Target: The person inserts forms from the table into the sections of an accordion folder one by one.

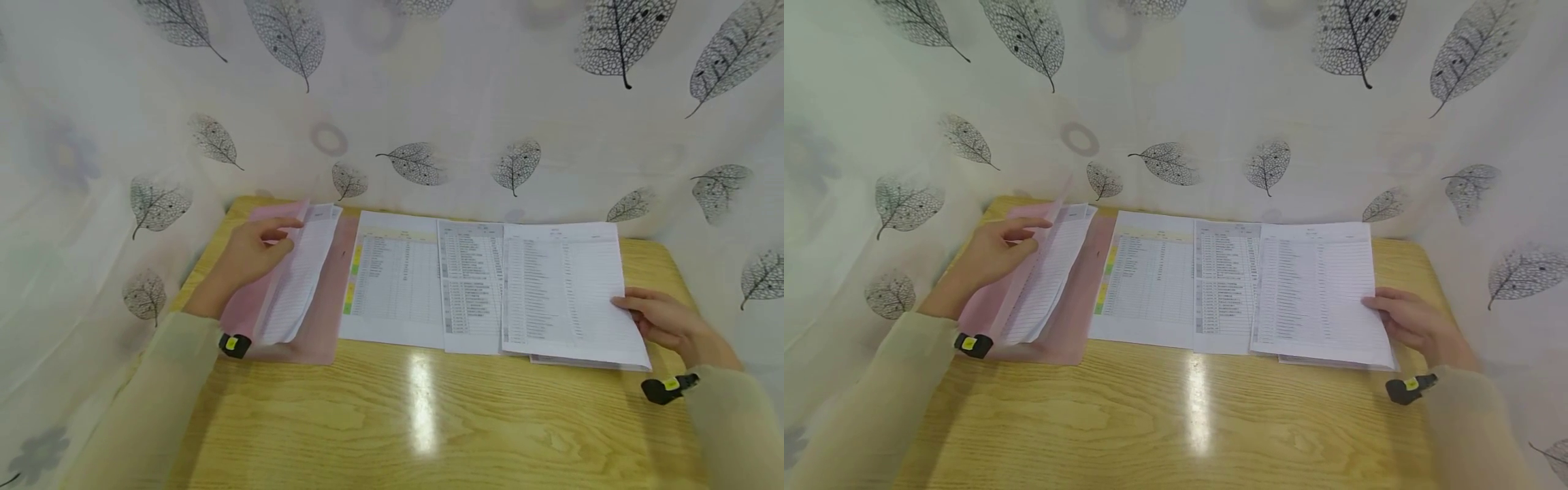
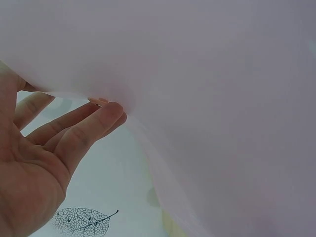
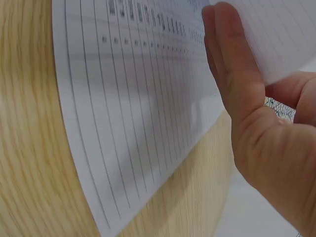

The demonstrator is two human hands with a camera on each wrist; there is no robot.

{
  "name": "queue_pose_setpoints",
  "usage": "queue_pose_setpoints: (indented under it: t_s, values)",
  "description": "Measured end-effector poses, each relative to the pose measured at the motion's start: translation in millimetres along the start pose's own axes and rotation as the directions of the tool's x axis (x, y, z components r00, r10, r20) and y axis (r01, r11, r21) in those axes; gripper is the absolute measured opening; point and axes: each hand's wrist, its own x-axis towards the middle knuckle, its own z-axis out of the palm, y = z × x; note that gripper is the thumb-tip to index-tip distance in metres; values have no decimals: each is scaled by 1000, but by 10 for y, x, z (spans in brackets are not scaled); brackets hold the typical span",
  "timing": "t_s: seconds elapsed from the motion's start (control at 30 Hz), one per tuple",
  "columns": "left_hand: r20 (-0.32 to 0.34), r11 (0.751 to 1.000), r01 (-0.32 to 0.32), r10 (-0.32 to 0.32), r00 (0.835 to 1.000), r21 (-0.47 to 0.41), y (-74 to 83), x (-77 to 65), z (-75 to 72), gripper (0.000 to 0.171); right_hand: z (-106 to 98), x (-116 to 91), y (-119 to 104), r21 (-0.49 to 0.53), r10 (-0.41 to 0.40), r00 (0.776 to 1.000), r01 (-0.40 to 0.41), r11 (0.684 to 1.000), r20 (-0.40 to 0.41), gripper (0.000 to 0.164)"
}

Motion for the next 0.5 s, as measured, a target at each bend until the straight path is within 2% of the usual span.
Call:
queue_pose_setpoints:
  t_s: [0.1,0.2,0.4,0.47,0.5]
  values:
    - [-5,1000,-12,12,1000,3,-5,2,-1,36,99,-7,-17,70,-20,994,13,997,105,28]
    - [-12,1000,-22,22,1000,4,-8,4,-2,36,220,-11,-43,111,-22,985,3,994,174,28]
    - [-5,999,-32,32,999,6,-29,17,-5,35,492,15,-79,99,-24,982,6,995,186,23]
    - [0,999,-34,34,999,6,-32,16,-5,35,578,28,-90,78,-34,984,21,997,174,39]
    - [1,999,-32,32,999,7,-32,16,-7,35,618,33,-95,71,-42,985,30,997,170,53]
